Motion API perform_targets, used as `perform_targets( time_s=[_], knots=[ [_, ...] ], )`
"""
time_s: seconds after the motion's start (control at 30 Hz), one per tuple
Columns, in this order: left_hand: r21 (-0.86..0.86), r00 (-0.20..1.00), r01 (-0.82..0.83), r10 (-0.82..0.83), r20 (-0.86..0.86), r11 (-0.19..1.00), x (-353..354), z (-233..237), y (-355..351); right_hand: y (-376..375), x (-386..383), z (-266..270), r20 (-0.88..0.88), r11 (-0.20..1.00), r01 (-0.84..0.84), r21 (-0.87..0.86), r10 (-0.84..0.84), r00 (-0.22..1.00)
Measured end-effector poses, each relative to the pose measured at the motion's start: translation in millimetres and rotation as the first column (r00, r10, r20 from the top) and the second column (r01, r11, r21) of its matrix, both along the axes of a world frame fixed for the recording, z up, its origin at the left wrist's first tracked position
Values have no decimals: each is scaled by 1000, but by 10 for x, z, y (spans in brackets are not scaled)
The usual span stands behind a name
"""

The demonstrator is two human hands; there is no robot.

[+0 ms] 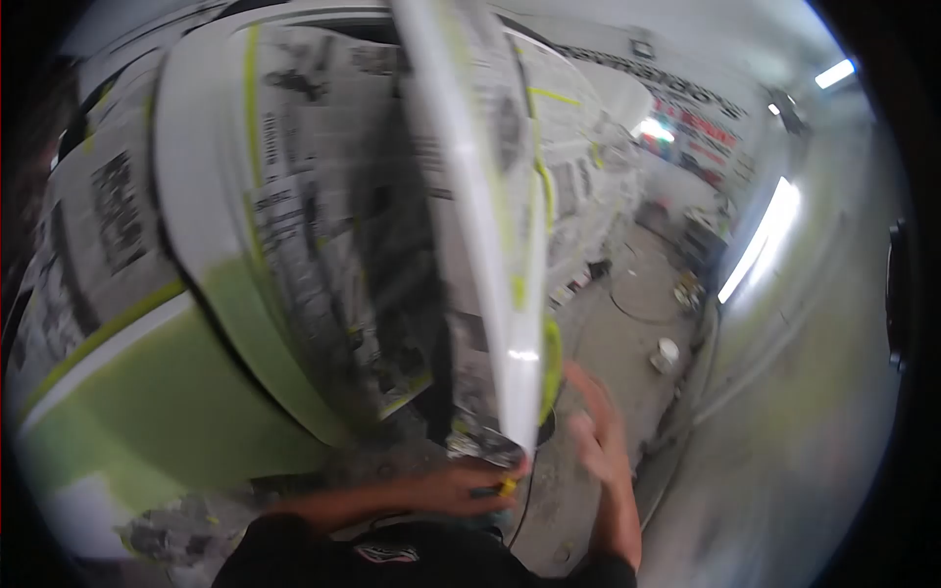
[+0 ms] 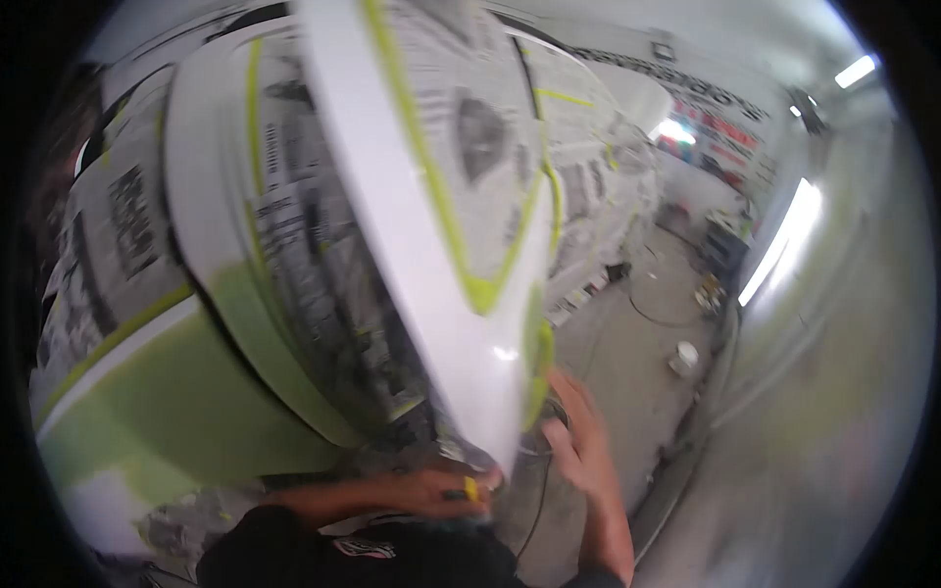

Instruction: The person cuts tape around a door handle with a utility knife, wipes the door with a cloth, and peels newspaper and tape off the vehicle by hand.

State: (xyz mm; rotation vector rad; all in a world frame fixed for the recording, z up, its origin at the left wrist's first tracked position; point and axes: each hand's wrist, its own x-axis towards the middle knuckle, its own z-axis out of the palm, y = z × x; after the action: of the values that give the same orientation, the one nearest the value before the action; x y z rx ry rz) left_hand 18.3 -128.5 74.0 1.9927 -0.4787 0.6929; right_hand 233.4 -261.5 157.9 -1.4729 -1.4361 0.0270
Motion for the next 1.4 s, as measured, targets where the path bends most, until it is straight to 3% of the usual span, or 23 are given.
perform_targets(
  time_s=[0.1,0.17,0.23,0.37,0.43,0.47,0.5,0.53,0.57,0.6,0.7,0.77,0.83,0.87,0.97,1.03,1.1,1.13,1.23,1.33,1.37,1.4],
  knots=[
    [-67,996,31,-25,87,997,333,30,-254,-529,-262,242,90,995,76,68,-82,993],
    [-139,995,98,-99,-1,985,524,84,-461,-654,-381,359,165,978,168,127,-187,968],
    [-54,990,138,-139,-13,989,914,-134,-657,-762,-409,381,235,938,328,110,-345,909],
    [-104,961,236,-248,-123,966,1714,-148,-1137,-1179,139,373,302,857,515,34,-500,812],
    [-259,946,199,-255,-203,945,2047,65,-1378,-1467,459,443,331,774,633,-7,-596,732],
    [-276,977,194,-212,-38,941,2372,-48,-1563,-1504,643,402,327,764,634,120,-633,702],
    [-333,969,244,-214,124,911,2564,-24,-1622,-1618,806,455,296,774,629,79,-620,726],
    [-323,967,253,-247,61,912,2704,-36,-1676,-1711,907,515,329,734,679,30,-649,686],
    [-349,959,282,-250,133,894,2637,-107,-1632,-1589,859,449,322,673,731,112,-720,614],
    [-316,936,292,-338,-100,903,2667,-42,-1633,-1675,1075,472,271,644,751,145,-756,596],
    [-377,925,343,-379,-25,861,2649,-345,-1498,-1732,1613,260,99,431,875,223,-902,419],
    [-290,909,239,-318,-269,927,2443,-269,-1233,-1782,2083,181,6,327,906,268,-941,338],
    [-328,903,241,-335,-269,914,1841,-682,-648,-1561,1952,4,27,285,904,319,-956,292],
    [-357,898,189,-308,-315,915,1808,-806,-550,-1695,2273,-29,31,256,925,282,-966,258],
    [-478,886,34,-248,-391,878,1571,-1131,-101,-1808,2598,-48,-18,264,935,237,-961,276],
    [-456,866,-110,-140,-480,883,1695,-1402,-110,-2088,3198,-542,-101,336,910,244,-924,369],
    [-415,839,-205,-59,-540,886,1666,-1315,43,-2155,3323,-547,-160,398,853,339,-869,469],
    [-442,758,-265,-99,-645,857,1650,-1216,42,-2149,3238,-502,-186,385,860,335,-868,461],
    [-459,759,-250,-122,-640,852,1711,-1410,87,-1975,2941,-449,-332,370,839,400,-794,509],
    [-495,727,-288,-149,-670,820,1721,-1297,26,-1919,2838,-480,-276,354,861,366,-842,463],
    [-523,727,-293,-168,-665,801,1736,-1318,-11,-1916,2755,-477,-27,193,879,436,-973,227],
    [-550,729,-292,-191,-658,782,1741,-1465,-29,-1827,2562,-428,198,59,836,545,-978,-61]
  ],
)
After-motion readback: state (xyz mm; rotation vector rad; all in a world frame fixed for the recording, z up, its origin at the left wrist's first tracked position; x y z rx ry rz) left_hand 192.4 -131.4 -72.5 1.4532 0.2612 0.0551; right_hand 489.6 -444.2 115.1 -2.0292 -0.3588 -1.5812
